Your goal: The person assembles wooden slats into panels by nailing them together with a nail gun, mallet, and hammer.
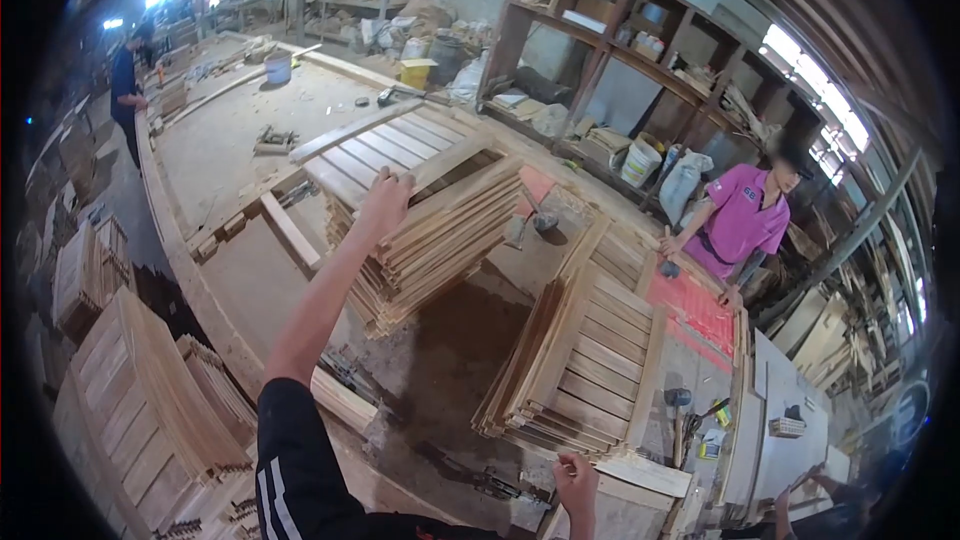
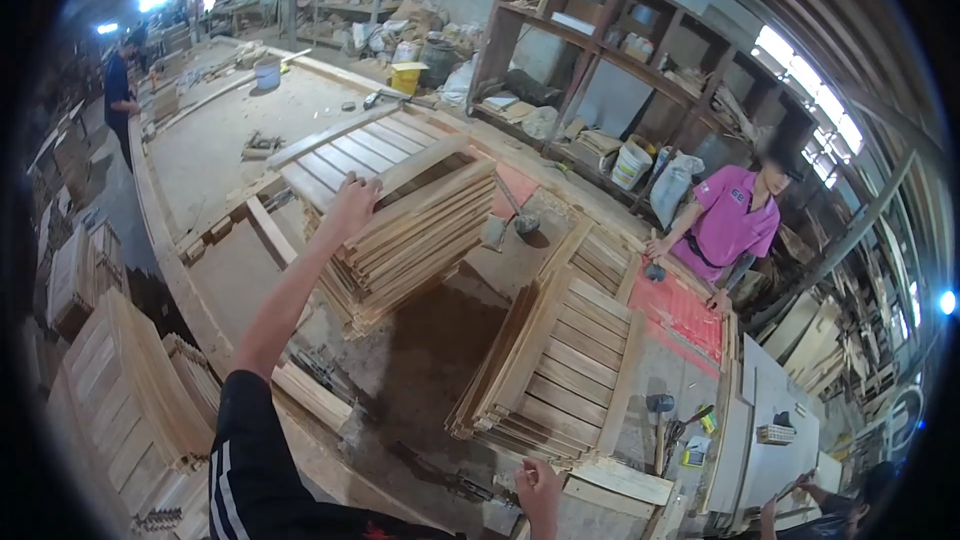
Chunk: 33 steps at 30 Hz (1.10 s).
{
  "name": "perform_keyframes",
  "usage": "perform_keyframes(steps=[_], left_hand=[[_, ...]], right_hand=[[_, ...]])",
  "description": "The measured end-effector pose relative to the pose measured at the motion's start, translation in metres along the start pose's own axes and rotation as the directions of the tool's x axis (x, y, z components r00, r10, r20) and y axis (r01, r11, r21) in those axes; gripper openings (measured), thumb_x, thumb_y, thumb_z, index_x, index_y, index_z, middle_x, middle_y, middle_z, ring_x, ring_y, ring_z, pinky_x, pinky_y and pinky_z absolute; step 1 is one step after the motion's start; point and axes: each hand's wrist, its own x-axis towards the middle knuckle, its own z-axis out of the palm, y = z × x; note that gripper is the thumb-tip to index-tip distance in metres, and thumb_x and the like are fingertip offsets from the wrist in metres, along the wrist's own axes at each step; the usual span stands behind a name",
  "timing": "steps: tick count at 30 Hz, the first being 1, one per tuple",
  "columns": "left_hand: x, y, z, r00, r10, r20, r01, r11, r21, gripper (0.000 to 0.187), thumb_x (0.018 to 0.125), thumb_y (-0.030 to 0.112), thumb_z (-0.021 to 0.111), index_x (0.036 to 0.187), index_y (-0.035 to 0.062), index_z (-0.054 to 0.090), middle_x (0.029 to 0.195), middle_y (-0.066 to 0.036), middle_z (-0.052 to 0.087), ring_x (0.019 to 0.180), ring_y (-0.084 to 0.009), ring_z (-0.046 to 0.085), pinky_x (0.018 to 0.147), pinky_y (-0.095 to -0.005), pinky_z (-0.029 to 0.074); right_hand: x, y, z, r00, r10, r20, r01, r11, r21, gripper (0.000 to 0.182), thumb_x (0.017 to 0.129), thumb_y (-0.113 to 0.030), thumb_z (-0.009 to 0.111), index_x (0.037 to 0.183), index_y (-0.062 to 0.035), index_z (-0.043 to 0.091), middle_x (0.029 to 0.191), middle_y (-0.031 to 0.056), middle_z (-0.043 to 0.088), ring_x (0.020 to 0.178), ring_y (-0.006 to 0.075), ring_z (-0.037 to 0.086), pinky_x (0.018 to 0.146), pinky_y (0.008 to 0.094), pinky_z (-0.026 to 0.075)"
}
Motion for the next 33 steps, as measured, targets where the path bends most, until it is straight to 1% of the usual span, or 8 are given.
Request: perform_keyframes(steps=[3, 10, 19, 22, 23, 27, 30, 33], left_hand=[[0.001, 0.007, -0.039, 1.000, 0.011, -0.006, -0.012, 0.988, -0.156, 0.025, 0.083, 0.005, 0.055, 0.108, 0.0009, 0.059, 0.091, -0.022, 0.063, 0.099, -0.0414, 0.053, 0.087, -0.0482, 0.046], [-0.039, 0.003, -0.017, 0.984, 0.099, -0.148, -0.131, 0.966, -0.225, 0.026, 0.085, 0.004, 0.056, 0.111, 0.0063, 0.059, 0.090, -0.023, 0.061, 0.093, -0.0406, 0.050, 0.087, -0.0499, 0.042], [-0.005, 0.024, -0.074, 0.995, -0.057, 0.077, 0.083, 0.915, -0.395, 0.028, 0.076, 0.003, 0.065, 0.104, 0.0053, 0.070, 0.085, -0.016, 0.067, 0.092, -0.0337, 0.051, 0.084, -0.0423, 0.043], [-0.032, 0.040, -0.051, 0.998, -0.023, 0.058, 0.045, 0.903, -0.428, 0.024, 0.076, 0.003, 0.065, 0.100, 0.0060, 0.071, 0.082, -0.015, 0.068, 0.085, -0.0323, 0.052, 0.083, -0.0417, 0.043], [-0.037, 0.047, -0.037, 0.996, 0.036, -0.080, -0.062, 0.932, -0.358, 0.021, 0.076, 0.003, 0.064, 0.096, 0.0068, 0.071, 0.079, -0.015, 0.067, 0.078, -0.0331, 0.053, 0.082, -0.0409, 0.044], [-0.022, 0.061, -0.040, 0.994, -0.052, 0.095, 0.078, 0.955, -0.288, 0.018, 0.078, 0.006, 0.063, 0.095, 0.0071, 0.070, 0.088, -0.014, 0.068, 0.088, -0.0356, 0.055, 0.082, -0.0417, 0.045], [-0.020, 0.059, -0.031, 0.999, -0.036, 0.031, 0.044, 0.961, -0.272, 0.017, 0.079, 0.008, 0.063, 0.095, 0.0070, 0.069, 0.092, -0.013, 0.068, 0.092, -0.0357, 0.054, 0.086, -0.0433, 0.045], [-0.033, 0.054, -0.033, 0.998, 0.050, 0.039, -0.043, 0.986, -0.163, 0.037, 0.080, 0.013, 0.066, 0.117, 0.0130, 0.064, 0.117, -0.014, 0.063, 0.106, -0.0359, 0.053, 0.095, -0.0452, 0.043]], right_hand=[[0.002, 0.002, 0.009, 1.000, 0.026, 0.003, -0.026, 0.997, 0.068, 0.026, 0.083, -0.020, 0.069, 0.103, -0.0028, 0.067, 0.089, 0.0120, 0.070, 0.078, 0.0215, 0.067, 0.071, 0.0330, 0.053], [0.014, -0.024, 0.019, 0.992, 0.012, 0.128, -0.015, 1.000, 0.024, 0.027, 0.085, -0.021, 0.068, 0.103, -0.0013, 0.067, 0.087, 0.0117, 0.069, 0.076, 0.0212, 0.067, 0.070, 0.0323, 0.052], [0.021, -0.017, 0.023, 0.996, 0.038, 0.083, -0.041, 0.999, 0.032, 0.024, 0.083, -0.018, 0.067, 0.102, -0.0028, 0.068, 0.087, 0.0101, 0.070, 0.074, 0.0180, 0.066, 0.069, 0.0313, 0.053], [0.026, -0.016, 0.029, 0.996, 0.017, 0.083, -0.020, 0.999, 0.035, 0.023, 0.082, -0.016, 0.067, 0.101, -0.0025, 0.068, 0.086, 0.0110, 0.070, 0.073, 0.0197, 0.066, 0.068, 0.0318, 0.052], [0.027, -0.016, 0.031, 0.997, -0.002, 0.080, 0.000, 1.000, 0.020, 0.023, 0.082, -0.016, 0.067, 0.101, -0.0024, 0.068, 0.086, 0.0114, 0.069, 0.073, 0.0204, 0.066, 0.068, 0.0319, 0.052], [0.024, -0.028, 0.024, 0.992, -0.029, 0.119, 0.023, 0.998, 0.051, 0.027, 0.084, -0.018, 0.068, 0.106, -0.0025, 0.066, 0.090, 0.0137, 0.068, 0.076, 0.0256, 0.066, 0.072, 0.0349, 0.052], [0.013, -0.024, 0.010, 0.997, -0.029, 0.067, 0.027, 0.999, 0.043, 0.029, 0.083, -0.018, 0.069, 0.108, -0.0035, 0.065, 0.096, 0.0153, 0.067, 0.086, 0.0273, 0.065, 0.079, 0.0383, 0.051], [0.012, 0.011, -0.011, 0.976, -0.050, -0.213, 0.032, 0.996, -0.084, 0.029, 0.081, -0.018, 0.071, 0.104, -0.0010, 0.066, 0.101, 0.0168, 0.068, 0.094, 0.0312, 0.064, 0.086, 0.0411, 0.049]])
